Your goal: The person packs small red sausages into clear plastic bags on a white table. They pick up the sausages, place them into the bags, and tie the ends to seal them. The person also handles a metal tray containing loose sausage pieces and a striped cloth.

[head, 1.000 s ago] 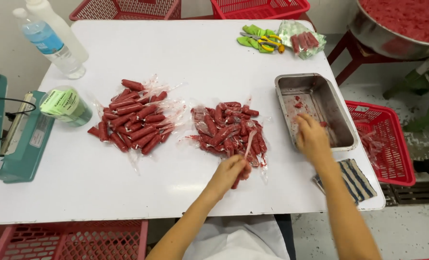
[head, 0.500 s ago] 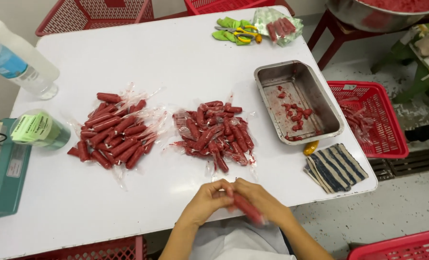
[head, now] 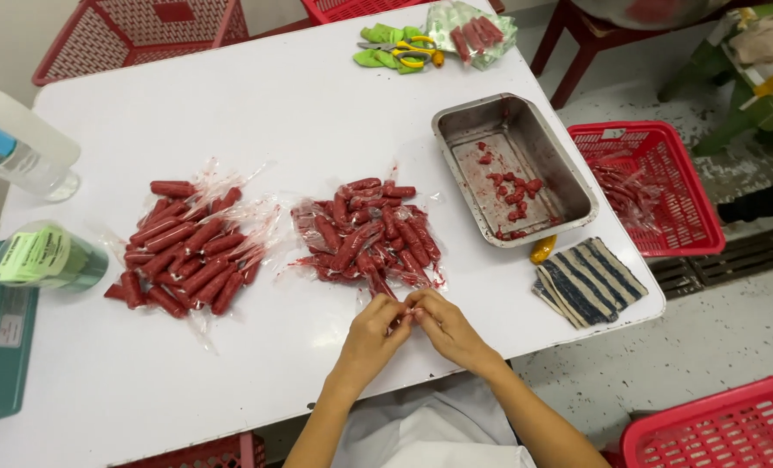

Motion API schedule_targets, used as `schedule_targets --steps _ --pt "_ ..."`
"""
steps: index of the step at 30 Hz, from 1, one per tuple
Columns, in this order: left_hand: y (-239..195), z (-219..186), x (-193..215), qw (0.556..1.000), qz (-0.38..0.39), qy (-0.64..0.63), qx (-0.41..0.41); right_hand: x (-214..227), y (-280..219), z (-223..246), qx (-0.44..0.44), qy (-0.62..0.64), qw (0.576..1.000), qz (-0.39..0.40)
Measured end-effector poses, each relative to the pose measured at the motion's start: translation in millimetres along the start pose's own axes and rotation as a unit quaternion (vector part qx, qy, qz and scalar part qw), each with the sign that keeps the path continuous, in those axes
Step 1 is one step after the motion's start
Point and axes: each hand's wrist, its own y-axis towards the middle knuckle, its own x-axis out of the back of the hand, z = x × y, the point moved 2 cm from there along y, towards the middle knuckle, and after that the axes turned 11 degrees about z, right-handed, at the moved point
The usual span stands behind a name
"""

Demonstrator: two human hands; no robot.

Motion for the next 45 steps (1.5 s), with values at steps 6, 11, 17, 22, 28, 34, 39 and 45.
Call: schedule_targets --steps 6,11,17,22,28,34,39,45 --pt "2.0 -9.6 13.6 0.994 -0.013 0.065 -0.083 -5.9 1.0 -4.2 -0.048 0.061 0.996 -0.038" --pt "-8.1 5.8 5.0 0.997 -0.033 0.034 -0.060 -2.7 10.8 8.7 0.040 -0.042 0.998 0.025" --pt "-16.3 40.7 -29.2 0.993 -0.116 -0.022 -0.007 9.2 13.4 9.8 0.067 -0.056 0.995 0.049" --pt "-4.9 23.9 -28.8 0.984 -0.148 0.009 -0.097 9.5 4.4 -13.6 -0.015 0.009 0.999 0.033" --pt "-8.1 38.1 -37.0 0.989 -0.115 0.069 -0.057 7.4 0.5 -3.6 0.096 -0.227 0.969 0.025" --pt "-10.2 27.0 -30.4 0.990 -0.097 0.024 -0.100 -22.5 1.1 -35.6 -0.030 0.019 0.994 -0.101" --pt "-13.4 26.7 -28.6 0.991 -0.104 -0.078 -0.021 -40.1 -2.0 -41.3 -0.166 0.291 0.931 -0.145" --pt "-9.8 18.4 -26.7 0.988 -0.115 -0.101 -0.024 -26.4 -2.8 -29.2 -0.091 0.162 0.978 -0.099"
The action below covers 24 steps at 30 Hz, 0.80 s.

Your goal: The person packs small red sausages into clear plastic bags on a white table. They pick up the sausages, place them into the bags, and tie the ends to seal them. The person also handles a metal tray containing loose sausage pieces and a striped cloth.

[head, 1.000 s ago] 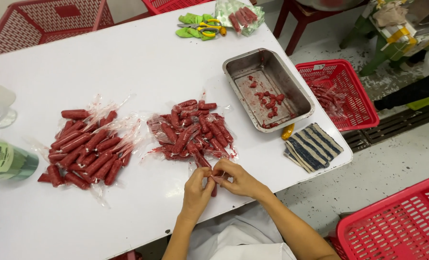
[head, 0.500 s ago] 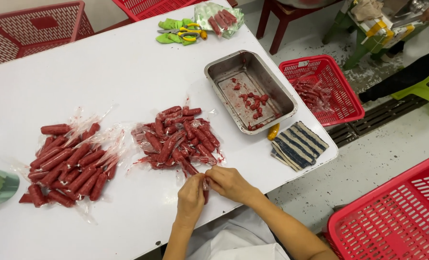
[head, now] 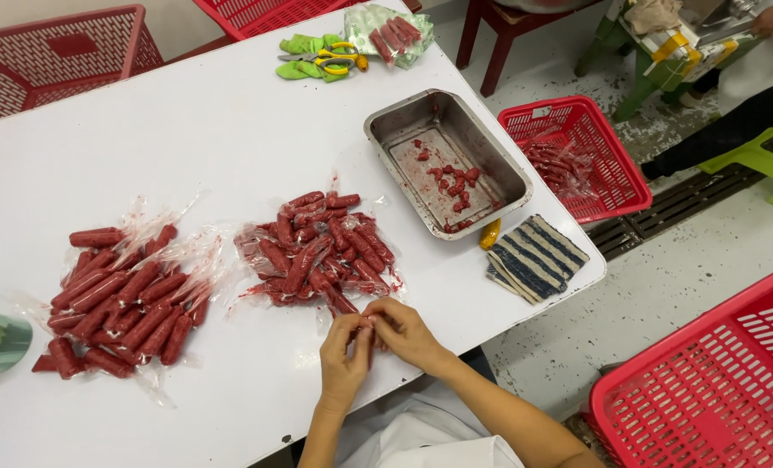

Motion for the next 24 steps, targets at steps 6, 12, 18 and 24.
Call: schedule_targets --steps 6,12,18,24 --pt "-1.0 4.0 -33.7 0.994 -0.060 0.042 0.076 10.6 -9.8 -4.1 -0.025 0.106 0.993 -0.054" --pt "10.2 -8.0 -53.2 0.994 0.032 0.101 0.031 127.8 -60.7 31.0 0.043 -0.524 0.814 -0.247" --pt "49.6 -7.7 -122.2 0.924 0.235 0.299 0.036 216.9 -114.0 -4.5 0.015 -0.494 0.813 -0.308" --pt "100.5 -2.8 -216.7 0.932 0.280 0.225 0.045 192.4 -123.3 13.0 0.028 -0.181 0.937 -0.298"
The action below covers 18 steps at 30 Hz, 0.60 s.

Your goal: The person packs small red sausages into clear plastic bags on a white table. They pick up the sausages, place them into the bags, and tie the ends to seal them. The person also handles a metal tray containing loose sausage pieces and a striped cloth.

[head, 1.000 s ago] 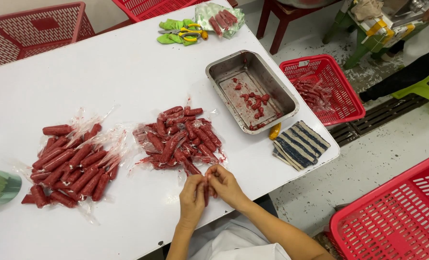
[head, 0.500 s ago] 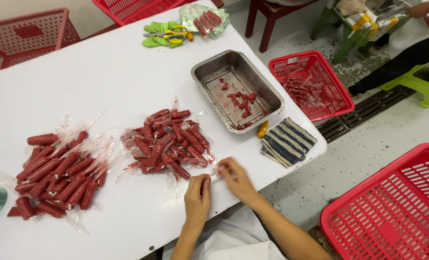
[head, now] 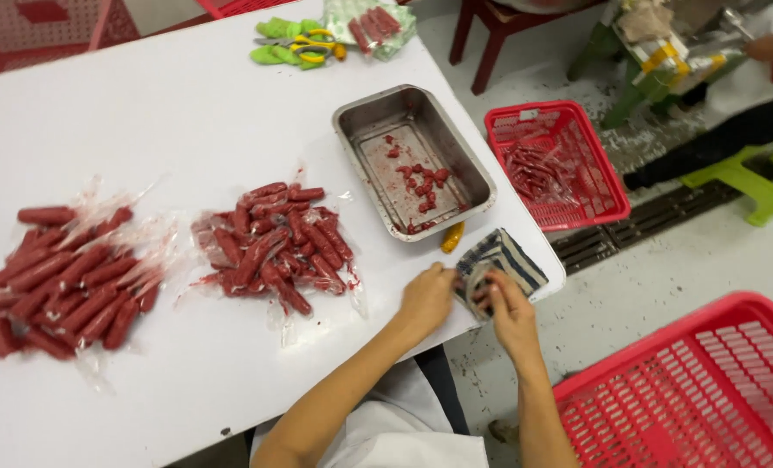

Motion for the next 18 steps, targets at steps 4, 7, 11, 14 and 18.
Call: schedule_targets --steps 4,7,11,14,18 --pt "14.7 -28.7 -7.3 0.999 -0.011 -0.040 -0.022 -17.4 -8.8 -14.9 0.071 -0.174 0.980 0.065" --pt "13.8 -26.2 -19.1 0.994 -0.014 0.108 0.022 -7.6 -1.1 -40.0 0.081 -0.254 0.961 0.069" --pt "7.1 -22.9 2.7 0.995 0.082 -0.018 0.043 -7.0 7.0 -22.2 0.132 -0.367 0.921 0.024" --pt "1.5 -11.6 19.0 0.968 0.140 -0.173 0.112 -3.4 13.5 -39.8 0.168 -0.471 0.866 0.002" --pt "-6.3 17.1 -7.7 0.741 0.161 -0.630 0.167 -12.2 20.4 -44.9 0.193 -0.481 0.855 -0.012"
